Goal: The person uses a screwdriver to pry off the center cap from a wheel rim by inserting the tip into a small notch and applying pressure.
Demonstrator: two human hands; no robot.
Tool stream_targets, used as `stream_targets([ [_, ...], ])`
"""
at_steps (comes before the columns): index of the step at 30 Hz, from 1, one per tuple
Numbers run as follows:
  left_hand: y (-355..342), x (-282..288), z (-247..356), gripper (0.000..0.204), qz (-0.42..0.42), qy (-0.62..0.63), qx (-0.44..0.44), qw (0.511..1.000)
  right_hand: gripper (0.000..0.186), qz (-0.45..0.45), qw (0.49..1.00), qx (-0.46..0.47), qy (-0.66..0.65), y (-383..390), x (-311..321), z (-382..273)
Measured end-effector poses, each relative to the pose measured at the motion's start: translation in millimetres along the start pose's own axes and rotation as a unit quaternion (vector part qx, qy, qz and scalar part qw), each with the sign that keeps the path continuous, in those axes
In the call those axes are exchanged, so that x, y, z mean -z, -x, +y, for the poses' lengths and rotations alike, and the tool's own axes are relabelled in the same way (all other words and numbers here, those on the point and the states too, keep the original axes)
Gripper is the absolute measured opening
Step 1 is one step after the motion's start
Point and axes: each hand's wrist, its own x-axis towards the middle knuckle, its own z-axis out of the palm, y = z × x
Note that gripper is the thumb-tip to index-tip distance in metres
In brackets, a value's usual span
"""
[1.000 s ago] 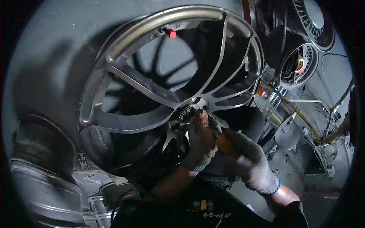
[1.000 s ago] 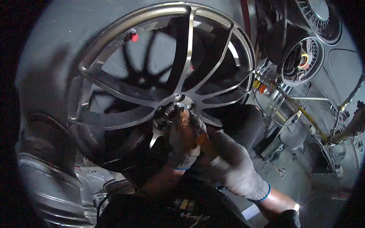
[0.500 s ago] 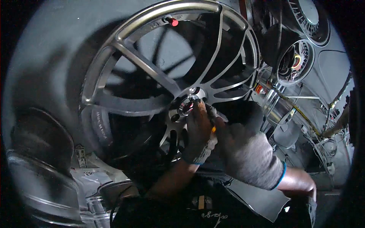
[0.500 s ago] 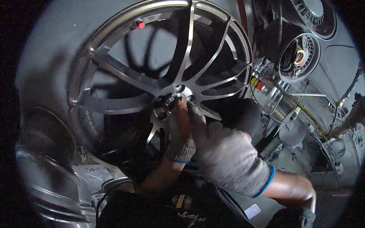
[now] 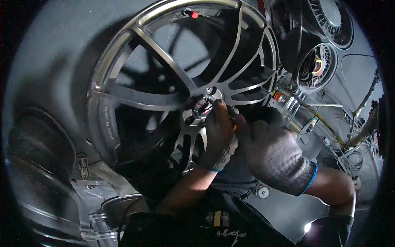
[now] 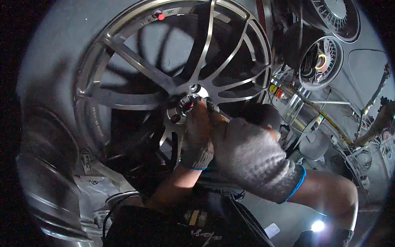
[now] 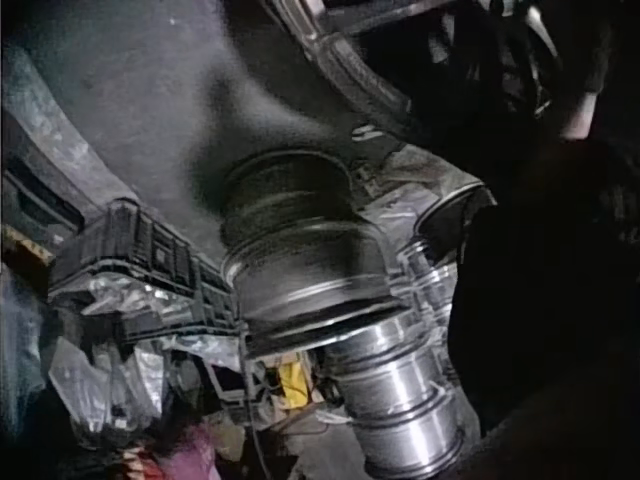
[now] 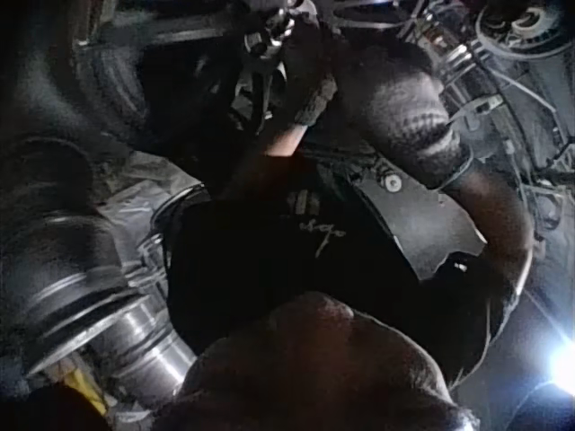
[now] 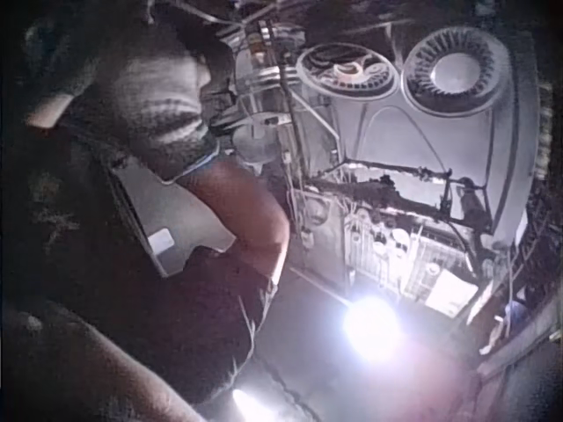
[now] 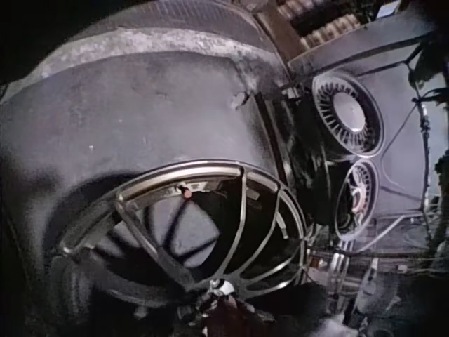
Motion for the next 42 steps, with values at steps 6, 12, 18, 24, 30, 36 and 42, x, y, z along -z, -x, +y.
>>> stream_targets([
  [6,-20,-16,0,0.031,0.058,0.630,0.224,0.741,0.044,-0.083,0.626,-0.323,-0.705,5,10,5],
  [12,-6,-10,2,0.034,0.073,0.224,-0.017,0.972,0.036,-0.024,0.999,0.002,-0.032,5,-10,-2],
  [18,-17,-12,12,0.035,0.065,0.536,0.152,0.828,0.024,0.019,0.872,-0.187,-0.451,10,7,-1],
  [24,-10,-11,-15,0.037,0.011,0.392,0.091,0.915,0.024,0.035,0.962,-0.081,-0.260,6,-10,-9],
  [30,-17,-11,1,0.035,0.013,0.562,0.124,0.818,0.034,0.125,0.990,-0.010,-0.064,11,-4,-6],
  [36,-7,-12,18,0.032,0.057,0.449,0.149,0.879,0.036,0.075,0.956,-0.118,-0.257,26,-2,-3],
  [42,-13,-11,5,0.036,0.035,0.362,0.024,0.931,0.033,0.227,0.966,0.118,0.042,20,2,-1],
])
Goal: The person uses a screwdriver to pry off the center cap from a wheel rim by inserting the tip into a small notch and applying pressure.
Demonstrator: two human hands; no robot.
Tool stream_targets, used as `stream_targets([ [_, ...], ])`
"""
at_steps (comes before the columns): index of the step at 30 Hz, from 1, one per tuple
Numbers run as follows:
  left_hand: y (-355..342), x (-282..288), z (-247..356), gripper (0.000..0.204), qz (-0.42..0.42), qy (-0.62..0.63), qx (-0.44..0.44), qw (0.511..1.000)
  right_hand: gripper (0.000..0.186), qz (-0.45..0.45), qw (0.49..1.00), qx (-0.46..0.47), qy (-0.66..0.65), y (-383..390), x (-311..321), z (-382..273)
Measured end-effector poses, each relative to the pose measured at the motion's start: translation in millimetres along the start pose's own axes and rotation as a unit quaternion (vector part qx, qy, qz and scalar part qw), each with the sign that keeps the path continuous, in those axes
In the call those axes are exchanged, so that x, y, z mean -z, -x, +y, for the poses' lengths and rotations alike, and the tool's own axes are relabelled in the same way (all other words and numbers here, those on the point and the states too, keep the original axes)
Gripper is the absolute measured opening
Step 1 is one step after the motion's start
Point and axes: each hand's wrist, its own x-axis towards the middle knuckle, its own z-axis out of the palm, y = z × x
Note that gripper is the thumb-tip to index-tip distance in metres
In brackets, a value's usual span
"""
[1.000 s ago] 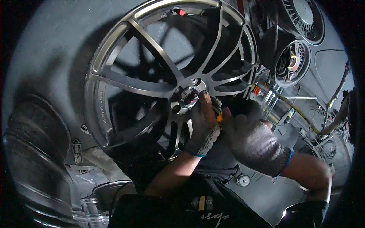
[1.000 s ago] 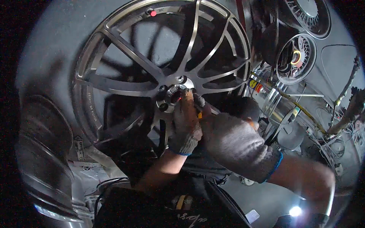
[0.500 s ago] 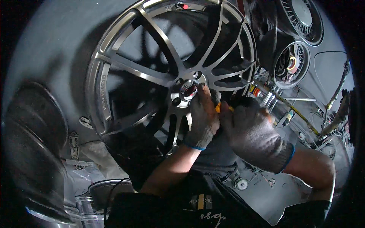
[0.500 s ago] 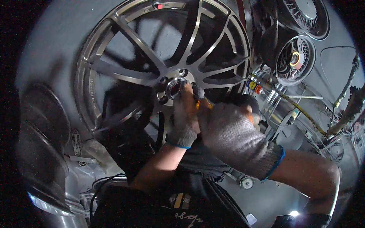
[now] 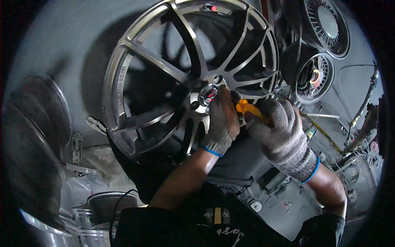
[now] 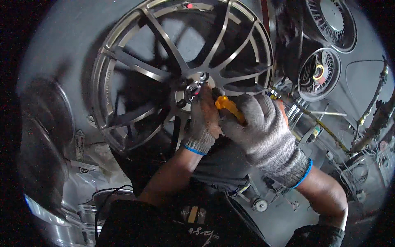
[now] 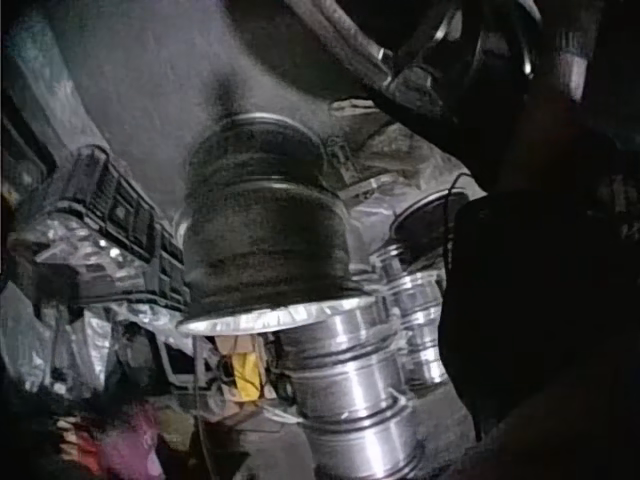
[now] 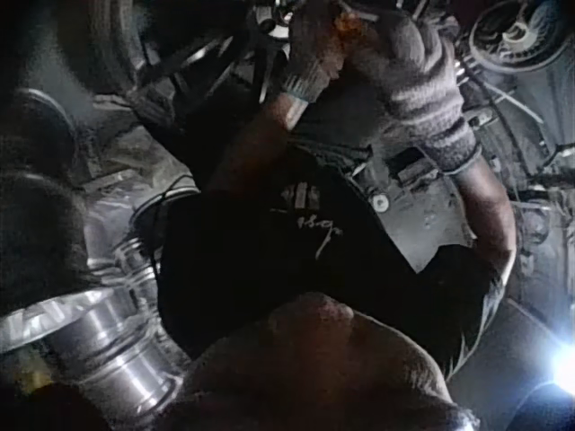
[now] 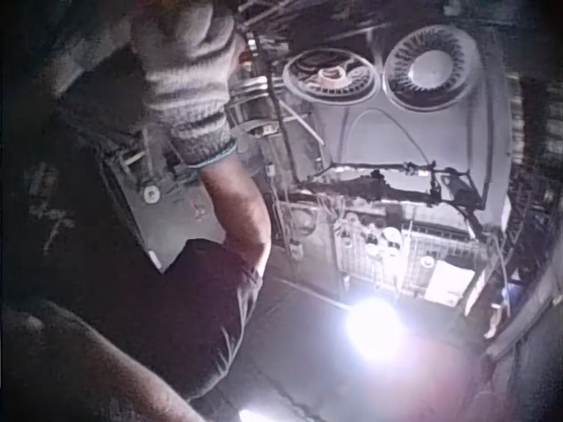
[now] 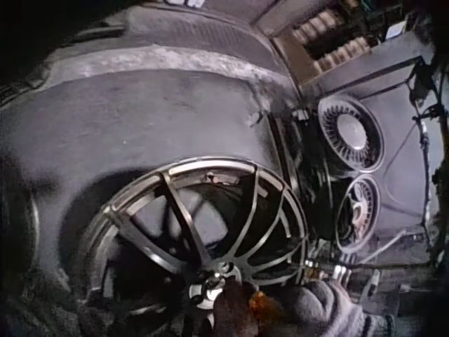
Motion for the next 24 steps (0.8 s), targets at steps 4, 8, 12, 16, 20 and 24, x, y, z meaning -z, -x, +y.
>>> stream_targets([
  [4,-6,-2,-8,0.036,0.054,0.091,0.080,0.991,0.048,-0.113,0.916,-0.292,-0.250,9,10,-8],
  [8,-2,-5,-11,0.034,0.033,0.064,0.052,0.996,0.051,-0.065,0.973,-0.197,-0.106,19,-5,-12],
  [12,-5,0,-11,0.029,0.035,-0.035,-0.011,0.999,0.046,0.039,0.993,-0.049,-0.098,19,-14,-3],
  [16,-6,-5,-11,0.030,0.056,0.094,0.060,0.992,0.041,-0.055,0.928,-0.285,-0.232,23,-8,-15],
  [20,-2,-6,-5,0.032,0.029,0.033,-0.003,0.999,0.038,0.018,0.986,-0.136,-0.099,19,-15,-9],
  [24,10,-7,2,0.041,0.022,0.072,0.055,0.996,0.039,0.022,0.966,-0.194,-0.170,21,-14,-13],
])
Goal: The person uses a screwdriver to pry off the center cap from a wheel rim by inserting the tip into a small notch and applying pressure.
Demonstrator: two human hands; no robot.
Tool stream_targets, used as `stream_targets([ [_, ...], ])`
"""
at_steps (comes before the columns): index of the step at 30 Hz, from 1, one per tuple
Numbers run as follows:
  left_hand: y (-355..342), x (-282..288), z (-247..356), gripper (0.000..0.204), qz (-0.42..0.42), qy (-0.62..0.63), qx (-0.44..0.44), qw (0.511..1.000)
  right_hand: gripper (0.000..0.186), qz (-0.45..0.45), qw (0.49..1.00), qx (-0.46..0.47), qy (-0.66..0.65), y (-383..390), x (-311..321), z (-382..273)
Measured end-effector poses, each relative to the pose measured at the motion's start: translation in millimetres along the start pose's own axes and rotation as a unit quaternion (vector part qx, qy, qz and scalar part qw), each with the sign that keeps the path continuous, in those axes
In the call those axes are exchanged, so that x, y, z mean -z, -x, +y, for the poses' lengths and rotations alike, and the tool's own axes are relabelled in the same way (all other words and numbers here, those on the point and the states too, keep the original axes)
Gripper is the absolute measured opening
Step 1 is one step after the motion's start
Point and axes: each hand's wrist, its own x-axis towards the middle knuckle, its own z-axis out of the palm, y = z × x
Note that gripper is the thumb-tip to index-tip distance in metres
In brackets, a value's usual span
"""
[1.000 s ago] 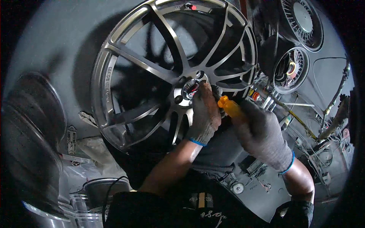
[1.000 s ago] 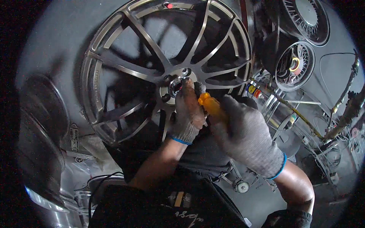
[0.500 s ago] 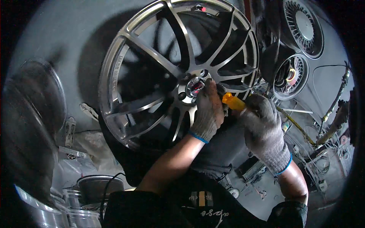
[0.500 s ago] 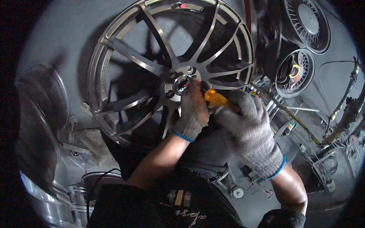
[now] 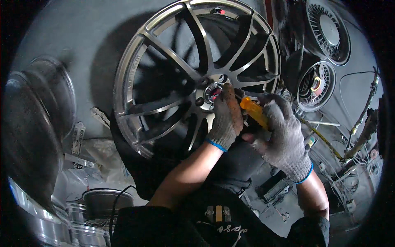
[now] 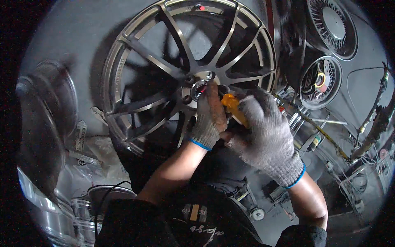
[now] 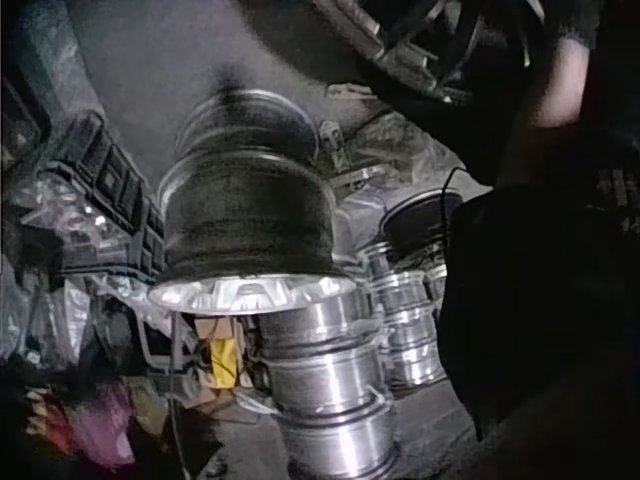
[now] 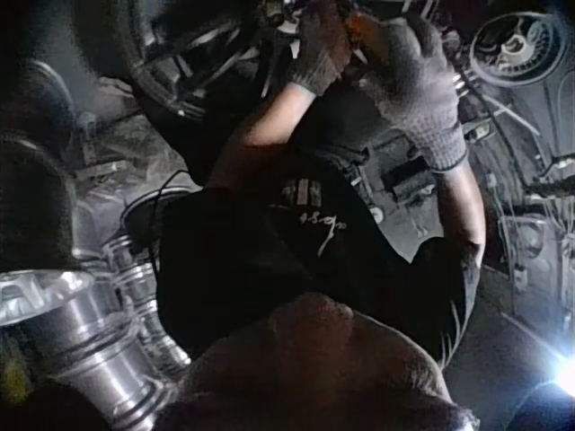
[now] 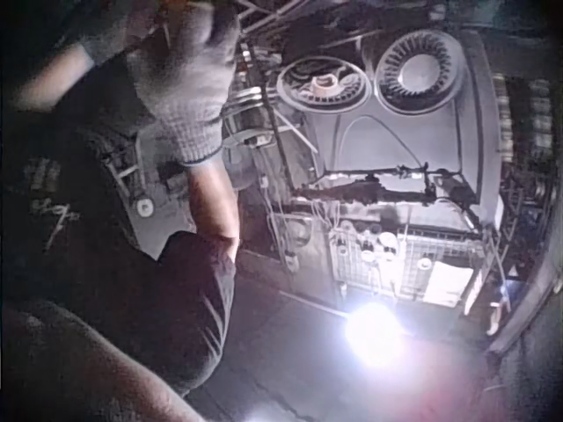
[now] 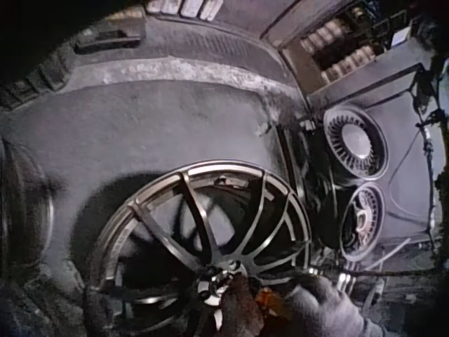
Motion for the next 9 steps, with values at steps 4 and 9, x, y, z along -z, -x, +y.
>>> stream_targets([
  [4,-12,1,-4,0.038,-0.027,-0.004,-0.058,0.998,0.045,-0.083,0.993,-0.055,0.060,0,-5,0],
  [9,2,8,0,0.047,-0.035,-0.086,-0.098,0.991,0.046,-0.009,0.993,0.067,0.096,0,-9,11],
])
